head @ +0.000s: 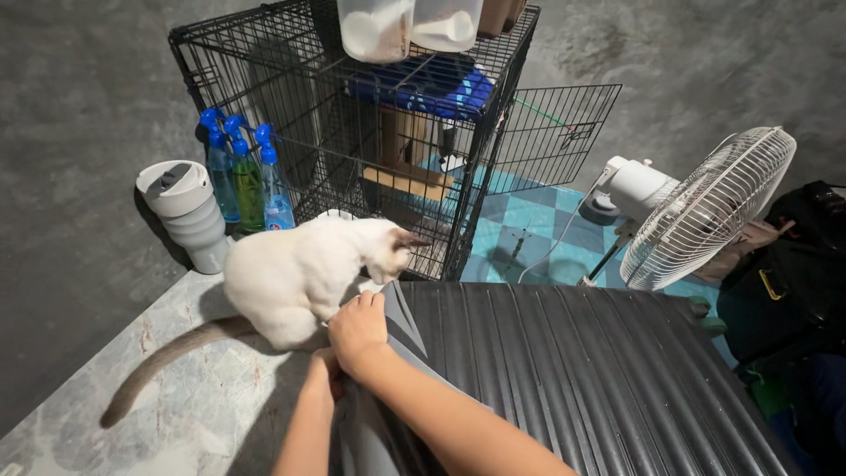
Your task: The person unzips and removes a fabric cover from a suitcase, places the cover into a drawer, and repositions the suitcase on the table.
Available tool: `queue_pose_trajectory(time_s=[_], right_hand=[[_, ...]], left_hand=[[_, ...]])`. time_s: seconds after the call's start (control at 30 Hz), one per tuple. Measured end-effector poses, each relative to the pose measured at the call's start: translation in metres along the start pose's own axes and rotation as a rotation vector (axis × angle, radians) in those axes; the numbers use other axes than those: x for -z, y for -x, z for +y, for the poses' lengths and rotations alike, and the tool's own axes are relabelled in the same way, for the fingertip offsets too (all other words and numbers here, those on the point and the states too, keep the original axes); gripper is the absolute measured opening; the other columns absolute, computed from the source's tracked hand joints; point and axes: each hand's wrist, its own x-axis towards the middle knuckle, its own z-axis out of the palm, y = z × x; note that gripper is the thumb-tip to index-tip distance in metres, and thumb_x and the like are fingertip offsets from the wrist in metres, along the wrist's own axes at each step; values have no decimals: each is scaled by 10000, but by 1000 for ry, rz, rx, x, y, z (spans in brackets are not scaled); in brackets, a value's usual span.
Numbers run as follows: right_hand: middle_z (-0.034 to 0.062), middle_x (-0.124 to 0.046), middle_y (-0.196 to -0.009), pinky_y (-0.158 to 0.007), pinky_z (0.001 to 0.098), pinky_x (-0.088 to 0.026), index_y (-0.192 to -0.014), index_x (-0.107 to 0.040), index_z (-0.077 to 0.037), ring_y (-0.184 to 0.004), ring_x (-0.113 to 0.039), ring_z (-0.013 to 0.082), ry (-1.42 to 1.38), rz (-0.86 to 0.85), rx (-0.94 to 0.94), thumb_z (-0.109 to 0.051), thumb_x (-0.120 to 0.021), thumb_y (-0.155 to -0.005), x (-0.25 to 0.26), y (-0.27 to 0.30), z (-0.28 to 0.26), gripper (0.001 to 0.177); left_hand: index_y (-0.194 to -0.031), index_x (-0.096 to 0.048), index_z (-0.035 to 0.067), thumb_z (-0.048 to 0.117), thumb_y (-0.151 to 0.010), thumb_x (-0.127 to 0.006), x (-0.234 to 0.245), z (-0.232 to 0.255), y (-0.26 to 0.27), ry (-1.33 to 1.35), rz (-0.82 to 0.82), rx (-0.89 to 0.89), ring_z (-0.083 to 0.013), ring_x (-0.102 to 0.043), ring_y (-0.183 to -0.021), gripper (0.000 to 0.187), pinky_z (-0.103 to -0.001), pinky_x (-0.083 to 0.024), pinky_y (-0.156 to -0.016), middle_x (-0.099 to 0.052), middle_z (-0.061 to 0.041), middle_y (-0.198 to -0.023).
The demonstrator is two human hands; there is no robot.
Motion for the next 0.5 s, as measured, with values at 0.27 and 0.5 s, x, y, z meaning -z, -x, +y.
queue_pose_trajectory(time_s=[0.27, 0.5], right_hand=[[321, -402, -1526, -1104, 638, -264, -1433, -491, 90, -1394, -325, 579, 148, 295, -63, -232, -544, -905, -19, 45, -19, 621], [295, -258, -1574, -1080, 618, -309, -1462, -372, 112, -1462, -221, 437, -255, 215, -406, -463, -706, -834, 26, 117, 10, 915]], left_hand=[[-1312, -655, -29, 331, -943, -667, 3, 28, 43, 136, -209, 53, -259, -647, -1133, 515, -379, -499, -953, -729, -152, -1215], [-1361, -619, -12, 365, -938, -714, 2, -1, 56, -465, -168, -154, -236, -629, -1166, 574, -334, -492, -932, -699, -147, -1275]])
